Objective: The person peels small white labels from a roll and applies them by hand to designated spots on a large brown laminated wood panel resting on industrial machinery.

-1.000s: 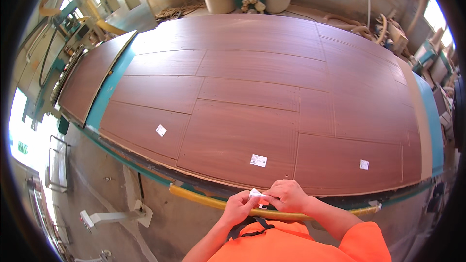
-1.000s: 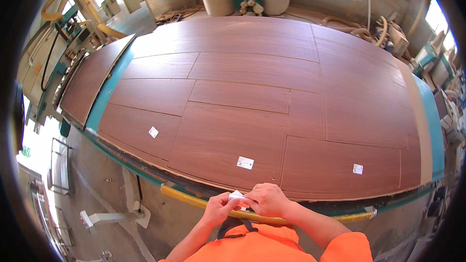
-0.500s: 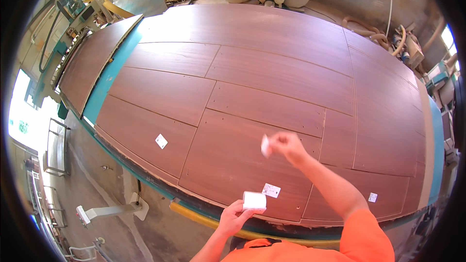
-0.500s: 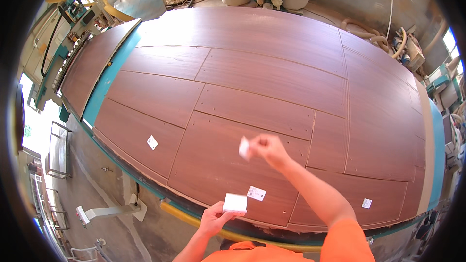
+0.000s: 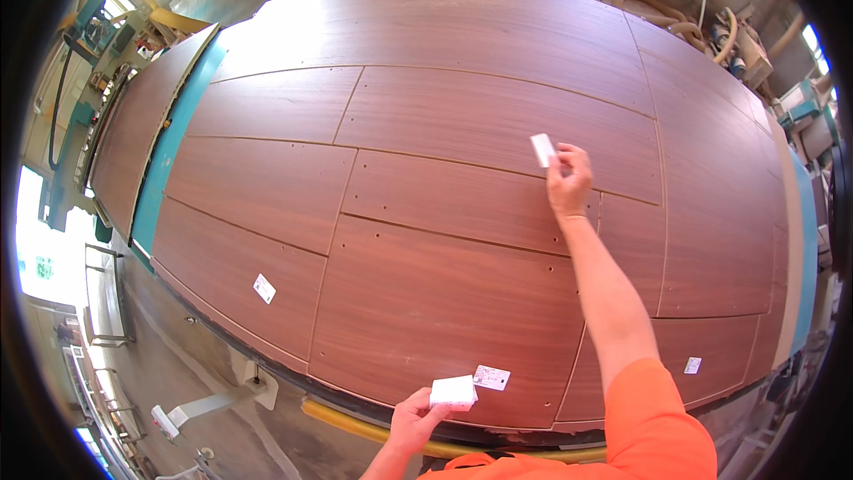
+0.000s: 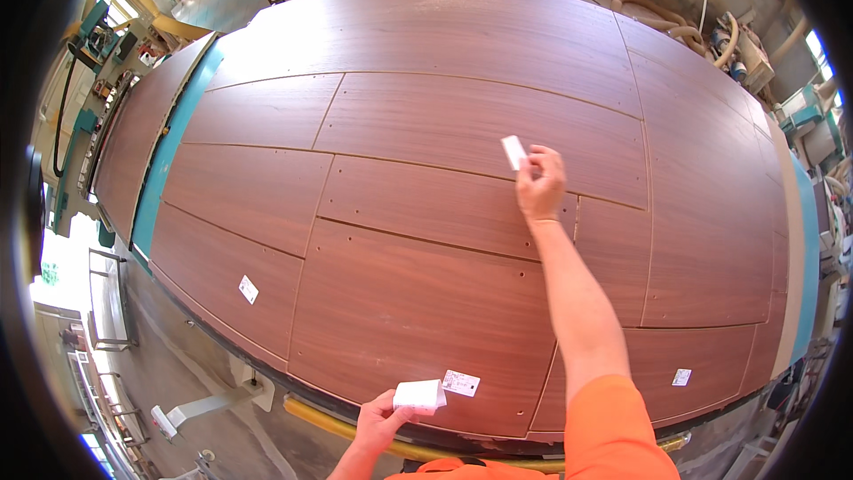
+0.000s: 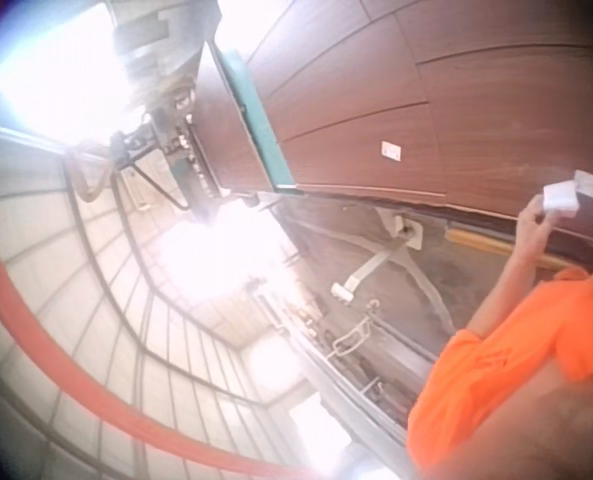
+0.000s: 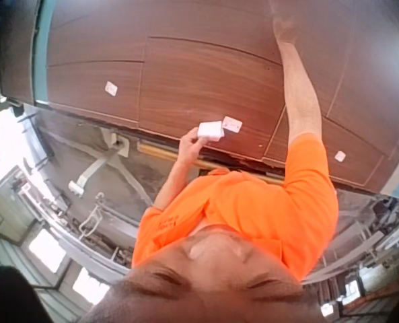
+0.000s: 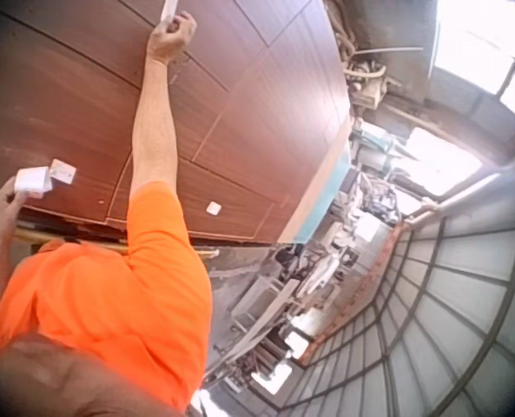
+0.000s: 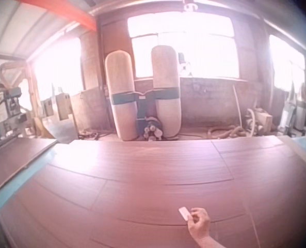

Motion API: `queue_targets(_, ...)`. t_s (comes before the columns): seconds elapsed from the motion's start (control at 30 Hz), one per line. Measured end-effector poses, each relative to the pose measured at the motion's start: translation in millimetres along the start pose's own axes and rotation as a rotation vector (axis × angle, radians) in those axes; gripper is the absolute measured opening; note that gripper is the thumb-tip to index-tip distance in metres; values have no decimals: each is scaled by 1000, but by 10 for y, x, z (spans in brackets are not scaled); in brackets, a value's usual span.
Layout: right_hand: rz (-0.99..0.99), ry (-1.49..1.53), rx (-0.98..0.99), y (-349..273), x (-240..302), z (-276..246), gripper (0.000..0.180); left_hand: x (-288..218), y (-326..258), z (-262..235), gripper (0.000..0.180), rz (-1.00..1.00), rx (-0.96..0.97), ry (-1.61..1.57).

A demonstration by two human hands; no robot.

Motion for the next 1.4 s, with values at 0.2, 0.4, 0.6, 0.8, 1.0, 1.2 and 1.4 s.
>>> queue_targets(0.2,-700,-177,582,-191,755,-84,10,-183,159,25,21,-34,-111,-314)
queue_targets(0.4,-527,-266,945,-706,773,61,54,-516,216,-34,29,-16,-187,-509)
queue_targets(0.6,-386,-379,1273,-706,1170,-94,77,-589,129,-38,30,48,-209,-492)
queue_targets(0.8,-263,-187,1151,-1087,1061,-622,57,-623,-12,-33,25,100,-215,-475)
queue_targets(1.0,-430,407,887,-1474,2589,-993,34,-253,157,-45,28,175,-241,-354)
queue_targets(1.2,-559,313,797,-1682,2860,-1212,23,-432,-143,155,29,163,-62,-425)
queue_targets(1.4,-274,295,735,-1630,3066,-1741,15,-486,-385,402,28,468,122,-95)
Point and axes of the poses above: each hand's wrist, its own y-axis towards the middle knuckle, its own z-axis out of the palm, x = y × z, the point moved 5 cm from there along y, towards the middle knuckle, and after that the axes turned 9 degrees about -z, right-handed, at the moved point
